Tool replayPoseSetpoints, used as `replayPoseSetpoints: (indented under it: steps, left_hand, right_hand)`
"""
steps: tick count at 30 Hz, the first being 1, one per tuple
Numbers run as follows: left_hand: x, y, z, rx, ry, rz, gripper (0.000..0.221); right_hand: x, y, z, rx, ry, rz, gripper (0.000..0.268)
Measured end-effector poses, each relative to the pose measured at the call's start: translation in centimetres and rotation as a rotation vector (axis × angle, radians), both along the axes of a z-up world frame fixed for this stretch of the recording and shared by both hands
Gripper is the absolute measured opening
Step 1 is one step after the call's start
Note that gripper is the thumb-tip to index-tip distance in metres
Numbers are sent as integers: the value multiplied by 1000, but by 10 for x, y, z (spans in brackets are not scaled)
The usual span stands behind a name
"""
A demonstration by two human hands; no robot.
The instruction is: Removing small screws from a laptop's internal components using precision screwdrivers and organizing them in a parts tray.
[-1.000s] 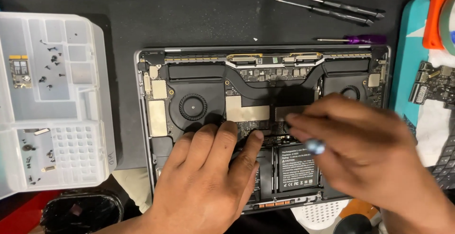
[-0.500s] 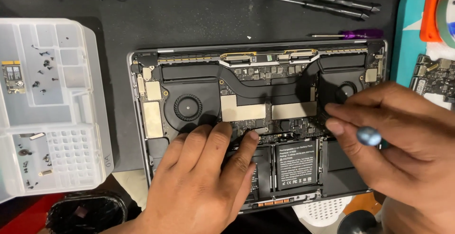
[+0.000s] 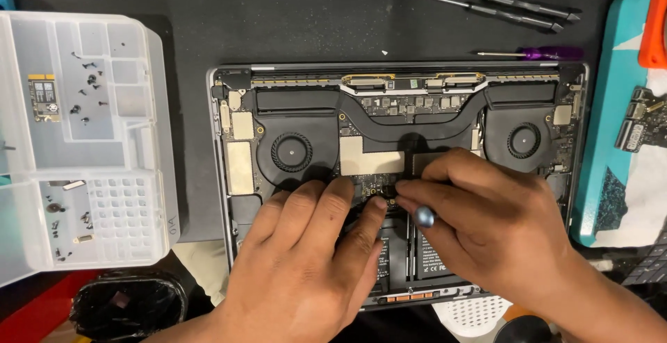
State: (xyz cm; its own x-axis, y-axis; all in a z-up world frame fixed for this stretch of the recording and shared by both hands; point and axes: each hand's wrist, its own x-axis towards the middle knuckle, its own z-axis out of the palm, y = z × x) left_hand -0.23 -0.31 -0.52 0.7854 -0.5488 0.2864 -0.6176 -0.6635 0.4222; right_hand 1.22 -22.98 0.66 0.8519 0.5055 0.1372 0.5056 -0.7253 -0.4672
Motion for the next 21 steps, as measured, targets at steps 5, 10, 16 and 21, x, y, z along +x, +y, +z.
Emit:
replayPoseSetpoints:
  steps: [5, 10, 16, 21]
  left_hand:
    - [2, 0, 0, -27, -8, 1, 28]
    - [2, -2, 0, 7, -17, 11, 34]
    - [3, -7, 0, 68, -83, 30, 29]
    - [0, -10, -1, 126, -136, 53, 28]
  right_hand:
    - [3, 4, 4, 65, 78, -10, 17]
    - [8, 8, 8, 126, 191, -52, 14]
    - [14, 6, 15, 160, 261, -81, 16]
    - [16, -1, 17, 165, 269, -211, 15]
